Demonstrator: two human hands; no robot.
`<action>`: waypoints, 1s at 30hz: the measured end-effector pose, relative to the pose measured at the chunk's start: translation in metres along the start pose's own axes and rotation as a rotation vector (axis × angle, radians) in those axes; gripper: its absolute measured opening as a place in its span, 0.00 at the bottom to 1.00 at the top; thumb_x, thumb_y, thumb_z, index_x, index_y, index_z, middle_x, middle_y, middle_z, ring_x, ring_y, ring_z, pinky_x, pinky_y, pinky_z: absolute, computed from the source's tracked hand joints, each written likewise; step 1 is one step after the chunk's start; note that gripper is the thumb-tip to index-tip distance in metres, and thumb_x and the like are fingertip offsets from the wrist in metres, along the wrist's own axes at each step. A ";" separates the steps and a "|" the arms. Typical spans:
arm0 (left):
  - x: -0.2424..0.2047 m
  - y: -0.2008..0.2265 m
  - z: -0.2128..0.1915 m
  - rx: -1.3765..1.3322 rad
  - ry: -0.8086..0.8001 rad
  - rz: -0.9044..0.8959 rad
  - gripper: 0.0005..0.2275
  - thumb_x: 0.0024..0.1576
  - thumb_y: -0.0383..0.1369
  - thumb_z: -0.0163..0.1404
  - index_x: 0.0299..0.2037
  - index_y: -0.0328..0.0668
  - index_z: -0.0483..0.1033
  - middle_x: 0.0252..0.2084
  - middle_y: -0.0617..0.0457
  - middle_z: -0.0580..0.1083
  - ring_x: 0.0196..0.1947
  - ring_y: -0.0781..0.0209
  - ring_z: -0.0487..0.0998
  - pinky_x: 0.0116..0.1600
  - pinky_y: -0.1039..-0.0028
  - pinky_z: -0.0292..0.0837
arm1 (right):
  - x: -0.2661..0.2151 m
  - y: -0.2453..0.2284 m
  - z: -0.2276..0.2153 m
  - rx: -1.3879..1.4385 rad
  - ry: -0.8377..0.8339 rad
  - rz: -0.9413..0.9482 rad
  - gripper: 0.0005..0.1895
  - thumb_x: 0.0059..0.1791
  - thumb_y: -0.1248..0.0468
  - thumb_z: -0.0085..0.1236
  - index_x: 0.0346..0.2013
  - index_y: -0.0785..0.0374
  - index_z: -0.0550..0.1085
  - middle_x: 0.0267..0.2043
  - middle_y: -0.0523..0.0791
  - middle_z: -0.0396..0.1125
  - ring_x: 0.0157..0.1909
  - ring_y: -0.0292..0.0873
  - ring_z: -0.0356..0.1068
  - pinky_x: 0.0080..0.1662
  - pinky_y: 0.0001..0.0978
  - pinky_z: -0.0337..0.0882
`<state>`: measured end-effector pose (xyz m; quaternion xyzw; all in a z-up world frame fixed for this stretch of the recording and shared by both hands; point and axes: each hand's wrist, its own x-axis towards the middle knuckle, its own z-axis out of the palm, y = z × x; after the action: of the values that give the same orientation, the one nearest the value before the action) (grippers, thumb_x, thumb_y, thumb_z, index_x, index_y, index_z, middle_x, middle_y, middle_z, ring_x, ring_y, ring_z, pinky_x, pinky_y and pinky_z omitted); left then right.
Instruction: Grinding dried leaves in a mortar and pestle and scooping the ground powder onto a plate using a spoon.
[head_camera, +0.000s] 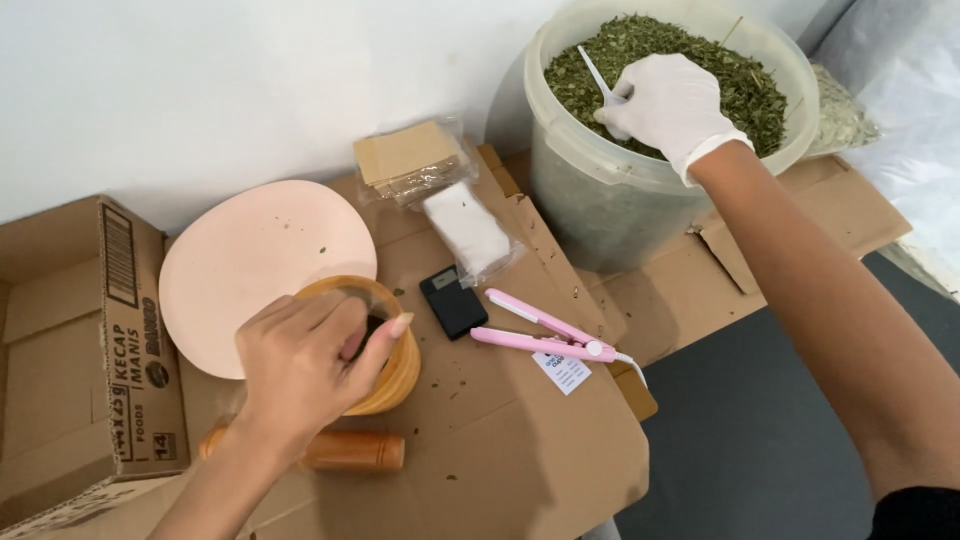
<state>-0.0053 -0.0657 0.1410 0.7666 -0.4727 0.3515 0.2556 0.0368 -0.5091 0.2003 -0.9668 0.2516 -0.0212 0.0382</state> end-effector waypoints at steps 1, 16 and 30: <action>0.000 0.000 0.005 -0.002 -0.001 0.000 0.26 0.69 0.41 0.55 0.19 0.49 0.55 0.16 0.59 0.55 0.18 0.62 0.50 0.24 0.69 0.48 | 0.009 0.003 0.005 -0.001 -0.002 0.001 0.18 0.52 0.48 0.64 0.17 0.42 0.81 0.21 0.37 0.70 0.31 0.48 0.73 0.37 0.45 0.72; -0.007 -0.005 0.003 0.027 0.006 -0.069 0.27 0.69 0.40 0.57 0.20 0.47 0.55 0.18 0.58 0.54 0.20 0.59 0.48 0.26 0.69 0.48 | 0.026 0.022 0.016 0.269 0.130 -0.050 0.08 0.62 0.56 0.52 0.52 0.54 0.67 0.38 0.45 0.70 0.28 0.46 0.64 0.32 0.48 0.67; -0.037 -0.022 -0.017 0.012 0.047 -0.138 0.25 0.68 0.40 0.57 0.21 0.46 0.59 0.19 0.59 0.62 0.19 0.62 0.56 0.27 0.70 0.54 | 0.012 0.027 0.013 0.607 0.477 -0.286 0.07 0.67 0.62 0.50 0.52 0.59 0.76 0.33 0.40 0.69 0.28 0.35 0.59 0.31 0.35 0.62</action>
<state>-0.0019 -0.0247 0.1213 0.7906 -0.4103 0.3537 0.2855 0.0347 -0.5375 0.1856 -0.9048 0.0987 -0.3230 0.2592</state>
